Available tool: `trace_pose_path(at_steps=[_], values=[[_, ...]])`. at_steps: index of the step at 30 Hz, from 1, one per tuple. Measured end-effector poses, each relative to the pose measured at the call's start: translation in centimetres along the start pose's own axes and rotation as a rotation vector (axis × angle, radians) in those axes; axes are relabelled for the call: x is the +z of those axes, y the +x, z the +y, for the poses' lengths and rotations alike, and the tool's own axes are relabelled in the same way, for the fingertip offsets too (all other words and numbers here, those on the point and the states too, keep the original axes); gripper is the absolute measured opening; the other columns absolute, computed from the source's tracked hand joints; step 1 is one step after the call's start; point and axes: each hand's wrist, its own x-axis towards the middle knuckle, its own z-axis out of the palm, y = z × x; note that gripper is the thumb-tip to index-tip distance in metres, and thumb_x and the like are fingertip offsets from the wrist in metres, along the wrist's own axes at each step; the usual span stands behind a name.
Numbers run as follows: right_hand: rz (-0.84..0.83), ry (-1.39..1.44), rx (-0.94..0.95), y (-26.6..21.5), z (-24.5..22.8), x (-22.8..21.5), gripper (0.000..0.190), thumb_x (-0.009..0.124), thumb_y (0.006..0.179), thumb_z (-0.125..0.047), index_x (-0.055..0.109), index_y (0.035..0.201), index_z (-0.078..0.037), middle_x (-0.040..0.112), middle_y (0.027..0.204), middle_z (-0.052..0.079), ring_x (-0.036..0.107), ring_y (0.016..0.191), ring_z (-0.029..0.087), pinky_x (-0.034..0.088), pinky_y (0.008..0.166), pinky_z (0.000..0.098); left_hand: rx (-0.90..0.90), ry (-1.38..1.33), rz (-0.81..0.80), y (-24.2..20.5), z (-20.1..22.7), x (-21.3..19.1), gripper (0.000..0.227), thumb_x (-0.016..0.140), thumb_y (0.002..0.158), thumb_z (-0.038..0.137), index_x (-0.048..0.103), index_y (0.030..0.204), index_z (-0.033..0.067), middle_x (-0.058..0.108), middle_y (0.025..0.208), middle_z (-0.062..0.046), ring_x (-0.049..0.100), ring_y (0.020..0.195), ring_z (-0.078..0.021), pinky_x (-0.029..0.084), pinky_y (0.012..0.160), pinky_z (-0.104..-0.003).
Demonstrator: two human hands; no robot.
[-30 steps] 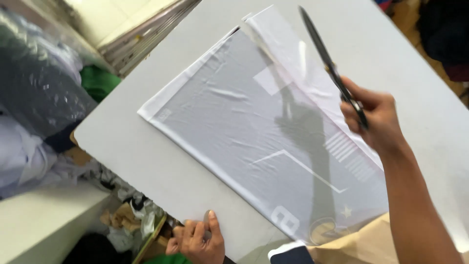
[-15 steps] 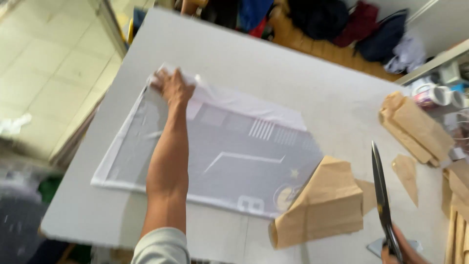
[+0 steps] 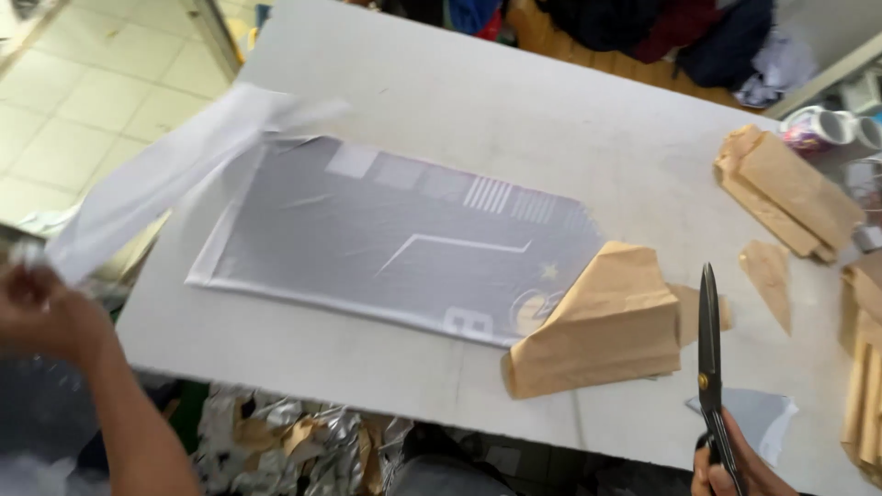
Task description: The person uses shears to cut a piece of white fabric laid out on a table. They cut around a brown paper pattern piece marked with 'XLM' and a circular cutout, then trim the remaining edges of the fabric sheet.
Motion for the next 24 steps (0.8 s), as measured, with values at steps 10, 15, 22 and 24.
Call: trace_pose_path(at_steps=[10,15,22,24], values=[[0.255,-0.029,-0.075,0.1,-2.3,16.8,0.074,0.056,0.085,0.007,0.048,0.158,-0.004,0.046,0.072,0.021,0.037,0.042,0.02,0.029,0.044,0.0288,-0.377,0.443,-0.217,-11.9,6.8,-22.5,0.019,0.079,0.092,0.0,0.079,0.111,0.0021,0.066,0.104,-0.012,0.057,0.095,-0.0269,0.046,0.086,-0.04],[0.352,-0.065,0.075,0.2,0.4,18.9,0.075,0.052,0.091,0.015,0.044,0.164,0.0,0.052,0.096,0.029,0.044,0.071,0.027,0.035,0.067,0.0327,-0.251,0.304,-0.252,-6.0,8.5,-13.4,0.008,0.077,0.093,0.004,0.079,0.1,0.0024,0.072,0.094,-0.011,0.062,0.084,-0.0243,0.049,0.085,-0.04],[0.427,-0.197,-0.002,5.0,2.9,33.2,0.071,0.067,0.083,0.013,0.058,0.152,0.0,0.058,0.089,0.016,0.046,0.066,0.021,0.041,0.062,0.0279,0.049,-0.043,-0.912,0.5,3.5,9.2,0.008,0.073,0.094,0.028,0.078,0.099,0.0263,0.063,0.129,-0.003,0.048,0.125,-0.028,0.032,0.104,-0.047],[0.509,-0.191,0.049,6.0,4.4,37.8,0.069,0.068,0.085,0.011,0.061,0.152,-0.002,0.06,0.089,0.015,0.046,0.065,0.019,0.043,0.066,0.0259,0.133,-0.108,-1.168,1.4,3.3,14.9,0.012,0.07,0.094,0.039,0.079,0.101,0.0358,0.054,0.15,0.0,0.035,0.142,-0.0312,0.018,0.112,-0.051]])
